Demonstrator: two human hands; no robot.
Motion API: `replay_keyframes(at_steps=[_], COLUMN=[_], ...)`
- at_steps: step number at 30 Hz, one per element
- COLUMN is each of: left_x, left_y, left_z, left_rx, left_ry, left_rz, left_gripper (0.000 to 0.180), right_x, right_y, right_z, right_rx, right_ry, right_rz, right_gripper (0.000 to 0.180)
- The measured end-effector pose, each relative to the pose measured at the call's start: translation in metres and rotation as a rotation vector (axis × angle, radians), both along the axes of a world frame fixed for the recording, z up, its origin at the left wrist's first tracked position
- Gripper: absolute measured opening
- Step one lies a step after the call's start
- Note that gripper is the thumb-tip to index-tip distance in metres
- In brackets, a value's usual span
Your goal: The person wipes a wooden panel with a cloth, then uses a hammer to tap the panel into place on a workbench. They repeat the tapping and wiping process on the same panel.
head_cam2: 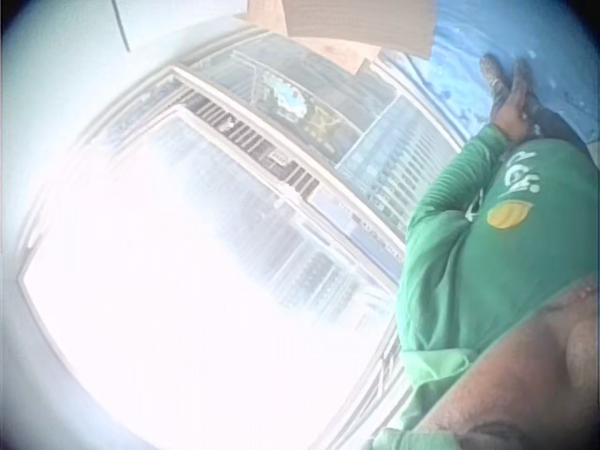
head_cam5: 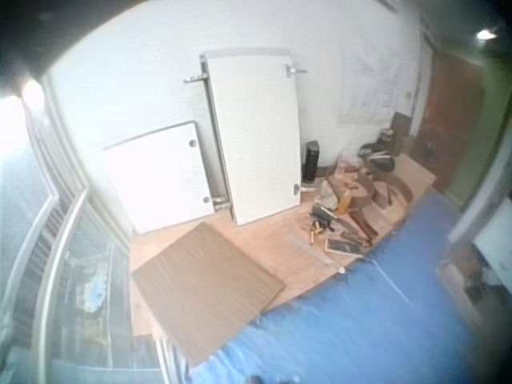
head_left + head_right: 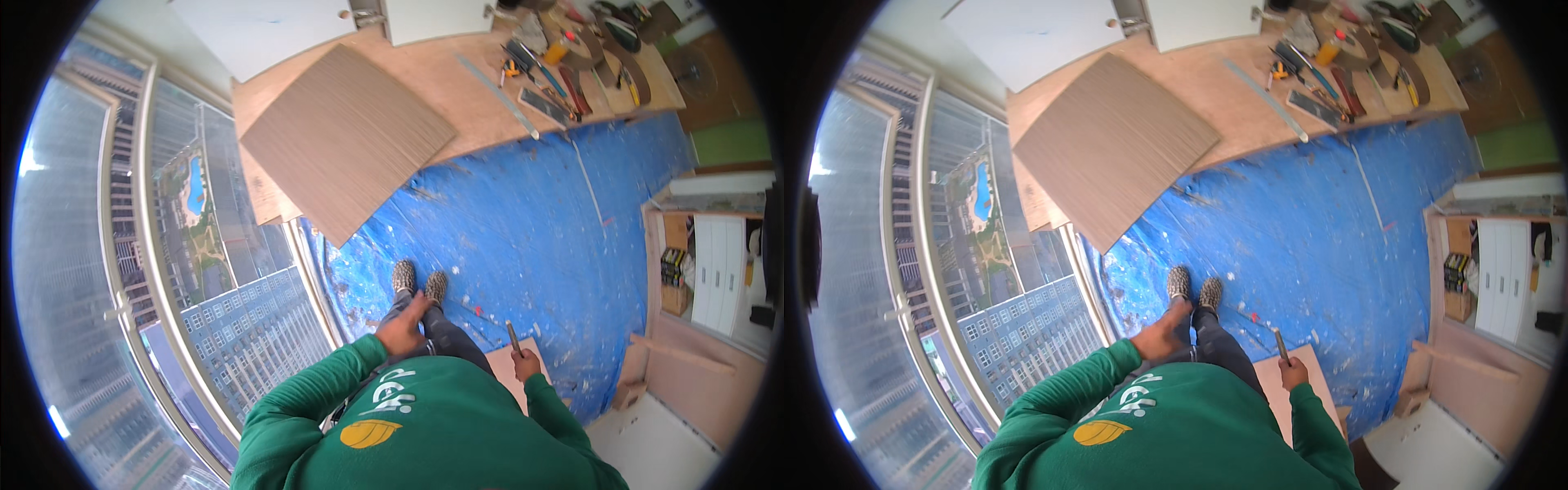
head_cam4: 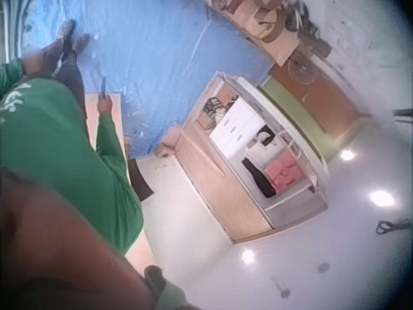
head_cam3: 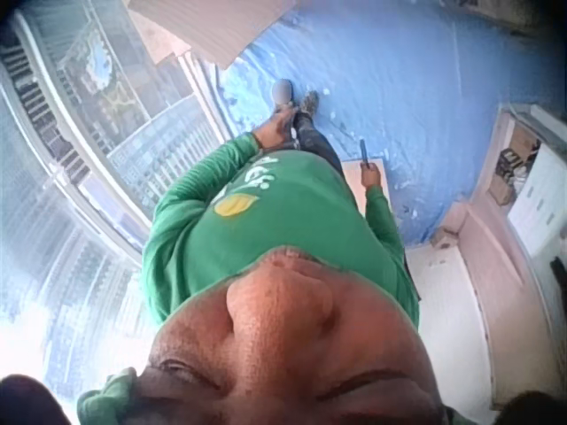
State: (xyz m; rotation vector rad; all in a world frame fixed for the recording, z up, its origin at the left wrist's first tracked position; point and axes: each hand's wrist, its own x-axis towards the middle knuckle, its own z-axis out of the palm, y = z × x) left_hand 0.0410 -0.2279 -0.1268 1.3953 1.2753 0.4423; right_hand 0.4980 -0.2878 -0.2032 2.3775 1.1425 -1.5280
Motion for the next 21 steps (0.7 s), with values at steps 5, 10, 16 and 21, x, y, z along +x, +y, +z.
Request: replay_keyframes(at_steps=[5, 10, 16, 21], left_x=[-0.028, -0.041, 0.038, 0.107], left_y=[0.015, 0.07, 0.068, 0.074], left_z=[0.092, 0.232, 0.365, 0.392], left_rx=[-0.477, -0.212, 0.559, 0.917], left_ry=[-0.315, -0.782, -1.111, -1.482], left_rz=[-0.293, -0.244, -0.595, -0.77], left_gripper=[0.042, 0.029, 0.037, 0.031], right_x=[0.031, 0.052, 0.064, 0.068], right_y=[0.023, 0.053, 0.074, 0.082], right_z=[-0.003, -0.005, -0.024, -0.035], right_rx=[0.042, 0.155, 0.223, 0.394], right_ry=[-0.001, 0.101, 0.039, -0.023], right_rz=[-0.092, -0.161, -0.112, 0.063], right_gripper=[0.033, 0.034, 0.034, 0.033])
